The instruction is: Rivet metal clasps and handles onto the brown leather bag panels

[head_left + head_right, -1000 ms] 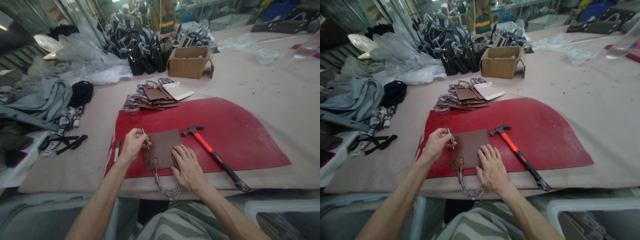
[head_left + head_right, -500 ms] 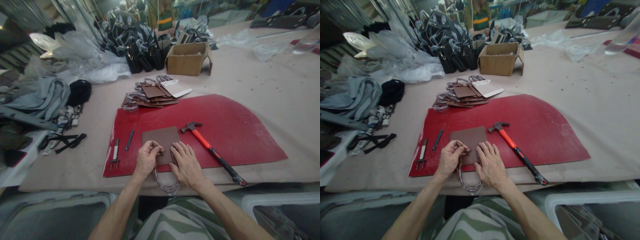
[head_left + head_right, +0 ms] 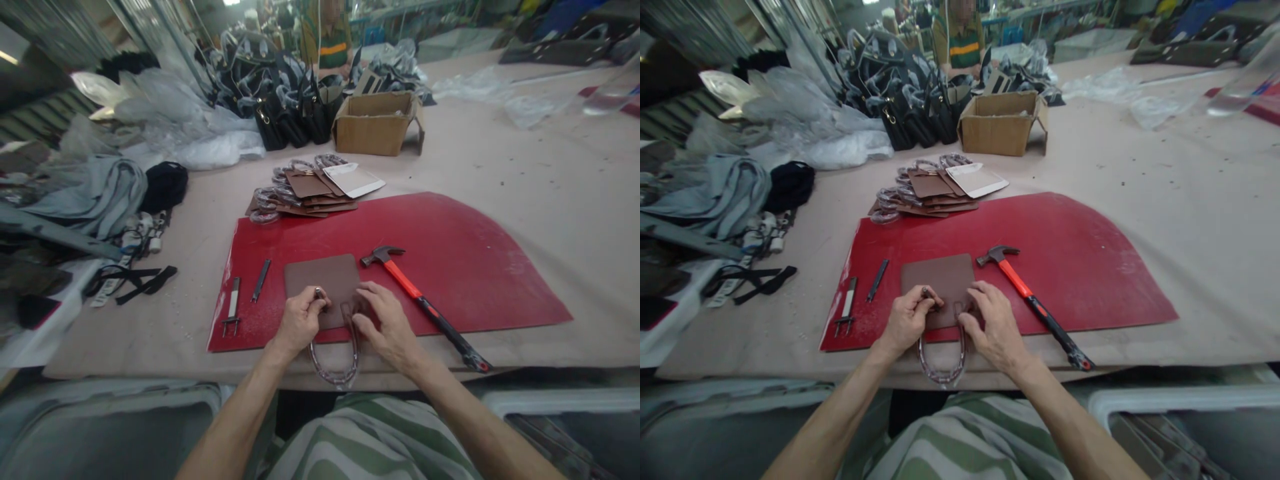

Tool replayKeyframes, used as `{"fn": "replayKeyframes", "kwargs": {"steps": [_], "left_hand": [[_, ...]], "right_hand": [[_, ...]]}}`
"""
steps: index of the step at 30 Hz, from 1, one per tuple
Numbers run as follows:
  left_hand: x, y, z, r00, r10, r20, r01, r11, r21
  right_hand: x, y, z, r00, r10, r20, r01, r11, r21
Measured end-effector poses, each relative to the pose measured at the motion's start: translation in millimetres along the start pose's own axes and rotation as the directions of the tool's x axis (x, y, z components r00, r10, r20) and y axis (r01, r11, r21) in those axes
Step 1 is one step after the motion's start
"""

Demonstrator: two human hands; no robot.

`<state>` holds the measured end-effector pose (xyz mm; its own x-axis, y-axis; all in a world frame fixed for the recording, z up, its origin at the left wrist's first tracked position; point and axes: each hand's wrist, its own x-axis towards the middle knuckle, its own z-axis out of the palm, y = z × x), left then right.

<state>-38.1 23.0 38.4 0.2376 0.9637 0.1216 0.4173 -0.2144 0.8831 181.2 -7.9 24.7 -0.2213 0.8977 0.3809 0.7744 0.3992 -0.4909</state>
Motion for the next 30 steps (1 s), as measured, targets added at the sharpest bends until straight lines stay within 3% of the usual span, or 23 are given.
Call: {"fn": "replayKeyframes", "kwargs": {"steps": [3, 5, 7, 10, 13, 15, 16, 17, 20, 22, 24, 26, 28, 30], "left_hand": [[-3.8, -2.8, 2.5, 0.995, 0.097, 0.009, -0.097, 0.993, 0.073], [-5.7, -5.4, 5.1, 0.991, 0.131, 0.011, -0.132, 0.987, 0.096], [-6.6, -8.1, 7.5, 0.988, 0.151, 0.006, -0.151, 0.983, 0.108], [-7.0, -11.8, 9.8, 0.982, 0.19, -0.008, -0.188, 0.976, 0.111], [-7.4, -14.6, 10.8, 0.974, 0.225, -0.005, -0.224, 0.969, 0.109], [-7.7, -16.1, 11.3, 0.97, 0.244, -0.009, -0.242, 0.965, 0.107], [-7.8, -16.8, 11.6, 0.968, 0.25, -0.013, -0.248, 0.963, 0.106], [-7.9, -17.5, 12.0, 0.967, 0.254, -0.016, -0.251, 0.962, 0.106], [-7.8, -19.5, 13.2, 0.969, 0.247, -0.019, -0.244, 0.963, 0.111], [-7.6, -21.0, 14.1, 0.969, 0.245, -0.019, -0.242, 0.963, 0.116], [-7.4, -22.7, 15.1, 0.966, 0.255, -0.032, -0.249, 0.96, 0.129], [-7.4, -24.2, 16.0, 0.963, 0.265, -0.044, -0.257, 0.957, 0.137], [-7.7, -25.3, 16.6, 0.962, 0.269, -0.041, -0.262, 0.956, 0.132], [-8.0, -25.8, 16.9, 0.962, 0.271, -0.035, -0.264, 0.956, 0.131]], "right_hand": [[-1.5, 23.1, -31.0, 0.978, 0.164, -0.127, -0.189, 0.957, -0.219], [-4.2, 36.2, -51.0, 0.948, 0.311, -0.061, -0.31, 0.87, -0.382], [-6.8, 44.0, -65.0, 0.884, 0.465, 0.04, -0.411, 0.818, -0.403], [-6.9, 42.3, -73.7, 0.729, 0.628, 0.273, -0.64, 0.767, -0.055], [-1.0, 24.3, -77.0, 0.584, 0.612, 0.532, -0.802, 0.535, 0.265], [4.2, 5.4, -81.1, 0.551, 0.581, 0.599, -0.834, 0.409, 0.371], [6.5, -5.0, -84.2, 0.567, 0.576, 0.589, -0.824, 0.388, 0.413], [8.3, -15.5, -87.8, 0.613, 0.576, 0.541, -0.789, 0.427, 0.441], [10.4, -41.8, -99.0, 0.855, 0.468, 0.223, -0.518, 0.779, 0.354], [8.6, -50.8, -104.3, 0.964, 0.261, 0.049, -0.266, 0.948, 0.176], [5.9, -53.1, -108.2, 0.999, 0.039, 0.018, -0.039, 0.999, -0.031], [4.9, -52.9, -113.1, 0.99, -0.102, 0.093, 0.118, 0.975, -0.189], [6.5, -54.7, -119.9, 0.978, -0.151, 0.141, 0.183, 0.95, -0.253], [8.6, -59.2, -125.2, 0.989, -0.136, 0.05, 0.145, 0.956, -0.254]]}}
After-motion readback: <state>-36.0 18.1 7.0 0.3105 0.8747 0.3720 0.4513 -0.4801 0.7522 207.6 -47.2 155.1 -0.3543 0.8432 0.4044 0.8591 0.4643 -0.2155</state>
